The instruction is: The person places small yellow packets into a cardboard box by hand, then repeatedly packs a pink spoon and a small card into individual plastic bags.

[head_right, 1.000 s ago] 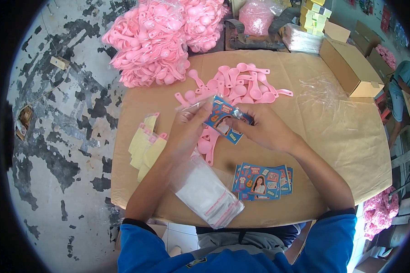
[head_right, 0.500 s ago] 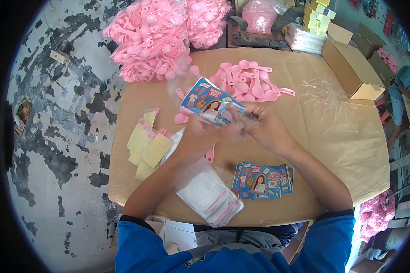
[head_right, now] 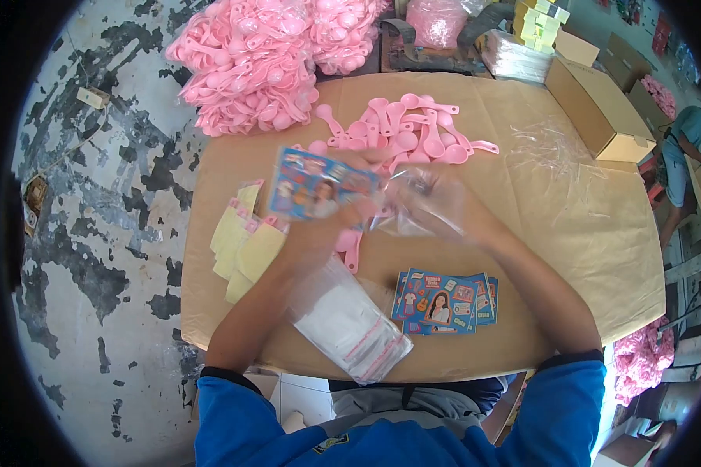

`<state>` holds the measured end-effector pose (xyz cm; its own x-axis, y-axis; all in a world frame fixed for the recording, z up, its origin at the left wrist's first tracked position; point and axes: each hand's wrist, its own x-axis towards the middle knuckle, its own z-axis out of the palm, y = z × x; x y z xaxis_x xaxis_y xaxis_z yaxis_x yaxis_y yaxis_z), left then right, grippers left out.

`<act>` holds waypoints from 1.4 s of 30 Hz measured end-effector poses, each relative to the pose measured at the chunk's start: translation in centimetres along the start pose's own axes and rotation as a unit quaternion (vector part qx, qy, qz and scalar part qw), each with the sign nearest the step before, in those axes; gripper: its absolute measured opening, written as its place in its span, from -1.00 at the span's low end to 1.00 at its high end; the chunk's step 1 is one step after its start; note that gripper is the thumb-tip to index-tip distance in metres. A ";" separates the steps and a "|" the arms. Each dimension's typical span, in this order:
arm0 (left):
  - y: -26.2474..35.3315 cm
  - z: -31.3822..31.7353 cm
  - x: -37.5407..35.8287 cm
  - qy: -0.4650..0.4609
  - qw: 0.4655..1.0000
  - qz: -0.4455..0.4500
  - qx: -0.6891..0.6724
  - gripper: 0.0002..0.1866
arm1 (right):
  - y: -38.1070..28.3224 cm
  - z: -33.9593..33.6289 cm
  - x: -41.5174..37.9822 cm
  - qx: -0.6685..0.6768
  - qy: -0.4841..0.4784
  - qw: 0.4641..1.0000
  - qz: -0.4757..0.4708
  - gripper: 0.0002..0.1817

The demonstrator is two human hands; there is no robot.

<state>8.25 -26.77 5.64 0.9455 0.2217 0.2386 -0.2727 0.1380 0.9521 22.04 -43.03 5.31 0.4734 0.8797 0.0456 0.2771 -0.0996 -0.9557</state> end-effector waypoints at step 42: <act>-2.7 -1.1 2.9 0.048 0.957 -0.002 -0.285 -0.39 | -7.5 -2.1 -3.2 -0.178 0.226 0.909 -0.302 -0.91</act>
<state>11.52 -25.41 3.54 0.9335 0.3039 0.1903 -0.3478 0.6381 0.6869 20.23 -46.13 12.95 0.4168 0.5515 0.7226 0.8161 0.1231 -0.5647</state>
